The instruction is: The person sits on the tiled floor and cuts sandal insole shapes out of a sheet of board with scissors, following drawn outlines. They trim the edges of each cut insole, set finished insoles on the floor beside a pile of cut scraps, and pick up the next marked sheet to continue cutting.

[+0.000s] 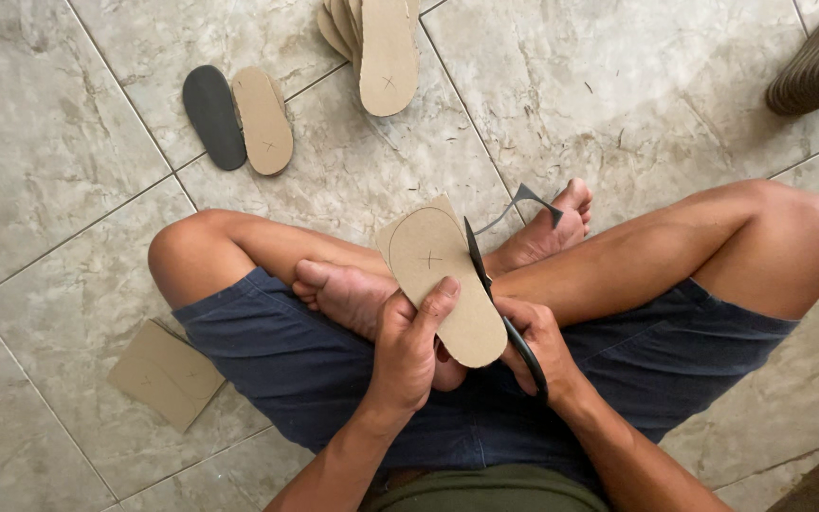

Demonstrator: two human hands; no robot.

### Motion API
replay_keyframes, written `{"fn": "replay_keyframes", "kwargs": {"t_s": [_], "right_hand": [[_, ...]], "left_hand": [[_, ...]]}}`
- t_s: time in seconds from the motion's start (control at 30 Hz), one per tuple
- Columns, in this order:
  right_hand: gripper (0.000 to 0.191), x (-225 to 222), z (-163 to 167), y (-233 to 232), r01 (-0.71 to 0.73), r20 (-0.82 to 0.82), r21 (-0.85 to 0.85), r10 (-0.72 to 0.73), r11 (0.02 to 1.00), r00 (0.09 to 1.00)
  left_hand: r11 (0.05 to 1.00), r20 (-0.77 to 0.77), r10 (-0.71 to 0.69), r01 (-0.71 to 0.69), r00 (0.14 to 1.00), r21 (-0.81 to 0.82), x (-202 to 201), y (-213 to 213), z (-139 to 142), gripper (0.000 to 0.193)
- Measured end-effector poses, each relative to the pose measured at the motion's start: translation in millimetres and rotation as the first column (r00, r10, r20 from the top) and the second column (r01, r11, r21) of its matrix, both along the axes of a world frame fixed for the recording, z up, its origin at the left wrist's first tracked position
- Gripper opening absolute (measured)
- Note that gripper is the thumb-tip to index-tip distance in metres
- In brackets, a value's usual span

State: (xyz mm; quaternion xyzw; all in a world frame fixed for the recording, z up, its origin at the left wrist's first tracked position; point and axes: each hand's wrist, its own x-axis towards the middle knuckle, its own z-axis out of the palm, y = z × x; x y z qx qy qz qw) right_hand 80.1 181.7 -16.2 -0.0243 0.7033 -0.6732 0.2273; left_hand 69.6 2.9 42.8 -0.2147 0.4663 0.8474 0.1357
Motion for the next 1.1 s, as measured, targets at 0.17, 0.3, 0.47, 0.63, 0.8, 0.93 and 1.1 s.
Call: {"fn": "replay_keyframes", "kwargs": {"t_s": [0.17,0.3,0.47,0.63,0.8,0.93,1.1], "right_hand": [[0.030,-0.3,0.4,0.6,-0.013,0.017,-0.043,0.014,0.999,1.000],[0.032,0.7,0.6,-0.3,0.008,0.090,-0.106,0.001,0.994,0.996],[0.031,0.1,0.8,1.1,0.002,0.084,-0.087,0.005,0.996,0.996],[0.031,-0.5,2.7,1.0,-0.014,0.051,-0.072,0.018,0.997,0.999],[0.031,-2.0,4.6,1.8,-0.021,0.086,-0.053,0.025,0.998,0.996],[0.032,-2.8,5.5,2.3,-0.030,0.043,-0.067,0.032,0.997,0.999],[0.031,-2.8,7.0,0.7,-0.022,0.073,-0.103,0.030,0.994,0.997]], "left_hand": [[1.000,0.002,-0.001,0.001,1.000,0.001,-0.3,-0.1,-0.1,0.024],[1.000,0.000,-0.005,0.005,1.000,-0.002,0.8,-0.6,0.3,0.025],[1.000,0.003,-0.009,0.009,1.000,0.004,1.0,0.2,0.7,0.025],[1.000,-0.013,-0.009,0.009,1.000,-0.014,1.5,0.1,3.4,0.026],[1.000,-0.014,-0.009,0.009,1.000,0.017,0.5,1.0,5.5,0.026],[1.000,-0.016,-0.006,0.006,1.000,0.024,-0.4,1.2,6.7,0.025],[1.000,-0.012,-0.004,0.004,1.000,0.013,-0.4,0.7,7.3,0.025]]}}
